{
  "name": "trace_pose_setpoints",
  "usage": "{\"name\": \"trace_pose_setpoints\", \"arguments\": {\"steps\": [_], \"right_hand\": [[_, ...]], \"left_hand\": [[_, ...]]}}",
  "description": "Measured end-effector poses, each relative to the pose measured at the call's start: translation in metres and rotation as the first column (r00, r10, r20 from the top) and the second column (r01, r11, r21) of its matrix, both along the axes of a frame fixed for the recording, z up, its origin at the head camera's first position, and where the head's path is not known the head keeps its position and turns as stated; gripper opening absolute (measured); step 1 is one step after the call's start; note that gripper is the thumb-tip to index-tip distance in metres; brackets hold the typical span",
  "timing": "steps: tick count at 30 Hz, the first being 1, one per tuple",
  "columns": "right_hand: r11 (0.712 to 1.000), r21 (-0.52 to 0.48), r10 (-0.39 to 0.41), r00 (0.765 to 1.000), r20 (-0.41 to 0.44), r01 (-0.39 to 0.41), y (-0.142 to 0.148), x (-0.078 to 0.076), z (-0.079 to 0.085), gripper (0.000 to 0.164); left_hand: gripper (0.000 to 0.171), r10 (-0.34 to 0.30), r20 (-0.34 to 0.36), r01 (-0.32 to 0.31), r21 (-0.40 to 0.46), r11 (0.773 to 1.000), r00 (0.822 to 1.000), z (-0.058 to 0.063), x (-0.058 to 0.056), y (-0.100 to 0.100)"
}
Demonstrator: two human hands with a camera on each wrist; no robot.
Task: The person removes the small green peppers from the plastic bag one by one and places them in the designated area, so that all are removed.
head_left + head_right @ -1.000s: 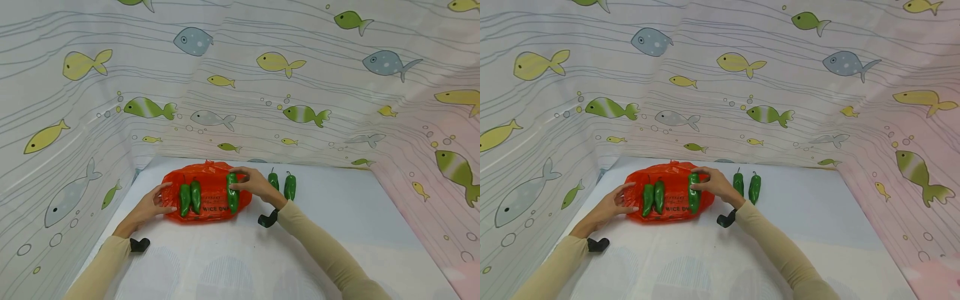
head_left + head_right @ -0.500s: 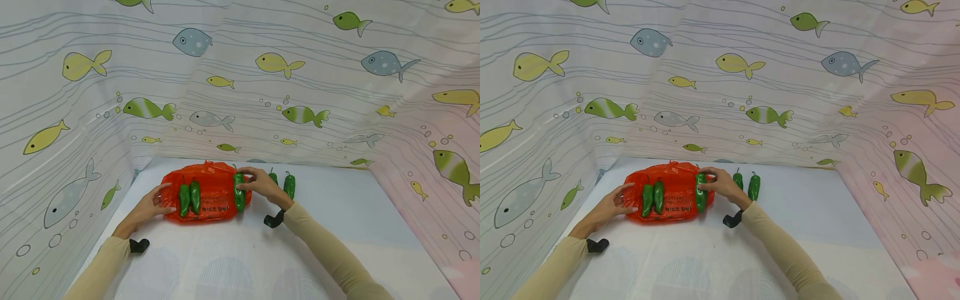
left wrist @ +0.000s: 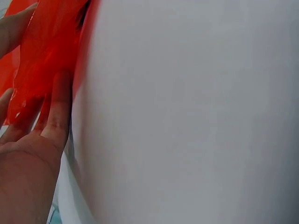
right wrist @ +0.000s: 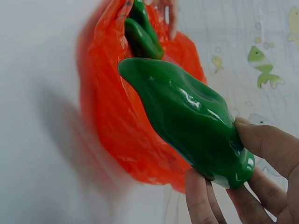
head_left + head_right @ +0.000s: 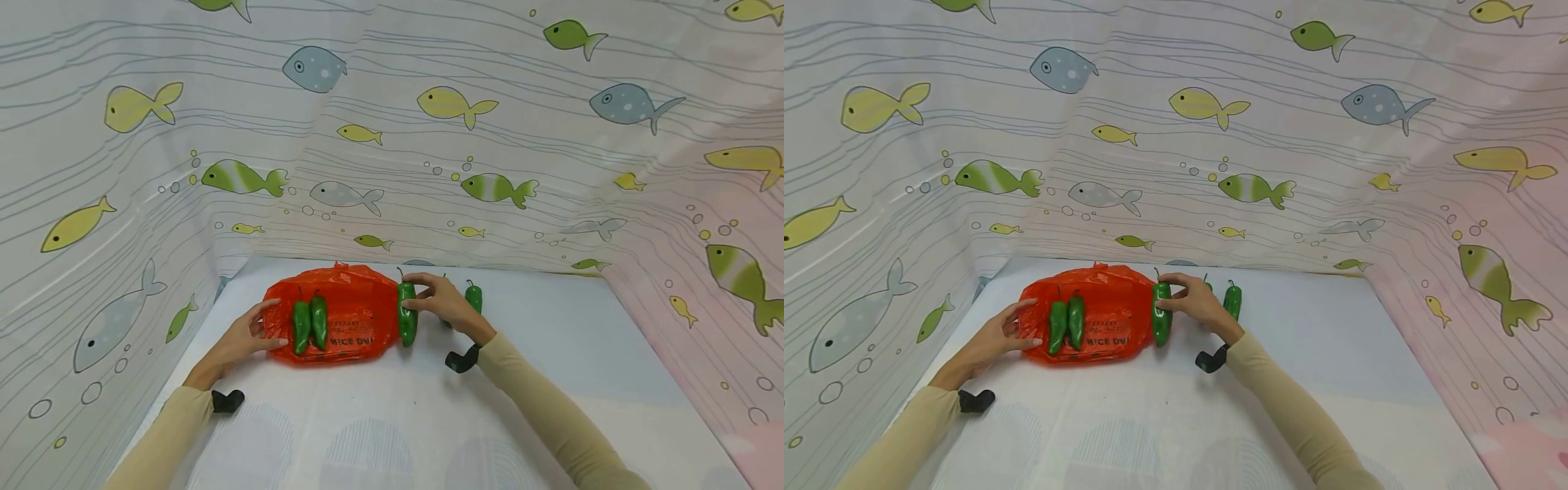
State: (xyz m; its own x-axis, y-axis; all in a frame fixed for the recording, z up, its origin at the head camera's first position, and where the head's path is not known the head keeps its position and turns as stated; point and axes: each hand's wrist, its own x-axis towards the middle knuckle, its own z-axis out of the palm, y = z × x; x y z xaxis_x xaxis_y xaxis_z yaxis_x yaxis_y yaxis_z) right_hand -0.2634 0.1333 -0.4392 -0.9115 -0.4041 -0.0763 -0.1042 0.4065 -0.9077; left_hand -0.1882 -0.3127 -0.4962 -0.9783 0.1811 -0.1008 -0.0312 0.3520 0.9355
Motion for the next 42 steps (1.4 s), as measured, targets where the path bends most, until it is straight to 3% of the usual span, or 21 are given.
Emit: {"name": "trace_pose_setpoints", "arguments": {"steps": [8,15,33,42], "right_hand": [[1.0,0.001,-0.016,0.999,0.028,0.016,0.022,0.001,-0.006,0.06],[0.997,0.049,-0.052,0.999,0.003,0.052,0.04,0.001,-0.01,0.058],[0.995,-0.014,-0.101,0.995,0.019,0.101,0.088,0.001,-0.02,0.066],[0.989,-0.033,-0.142,0.989,0.03,0.143,0.108,0.006,-0.016,0.067]], "left_hand": [[0.095,0.003,-0.004,-0.004,-0.016,1.0,1.0,0.002,0.001,0.001],[0.095,0.005,-0.002,-0.005,-0.02,1.0,1.0,0.001,0.0,0.0],[0.093,-0.001,-0.005,0.001,-0.02,1.0,1.0,-0.002,-0.002,-0.001],[0.094,0.002,0.005,-0.002,-0.012,1.0,1.0,-0.001,-0.002,-0.001]]}}
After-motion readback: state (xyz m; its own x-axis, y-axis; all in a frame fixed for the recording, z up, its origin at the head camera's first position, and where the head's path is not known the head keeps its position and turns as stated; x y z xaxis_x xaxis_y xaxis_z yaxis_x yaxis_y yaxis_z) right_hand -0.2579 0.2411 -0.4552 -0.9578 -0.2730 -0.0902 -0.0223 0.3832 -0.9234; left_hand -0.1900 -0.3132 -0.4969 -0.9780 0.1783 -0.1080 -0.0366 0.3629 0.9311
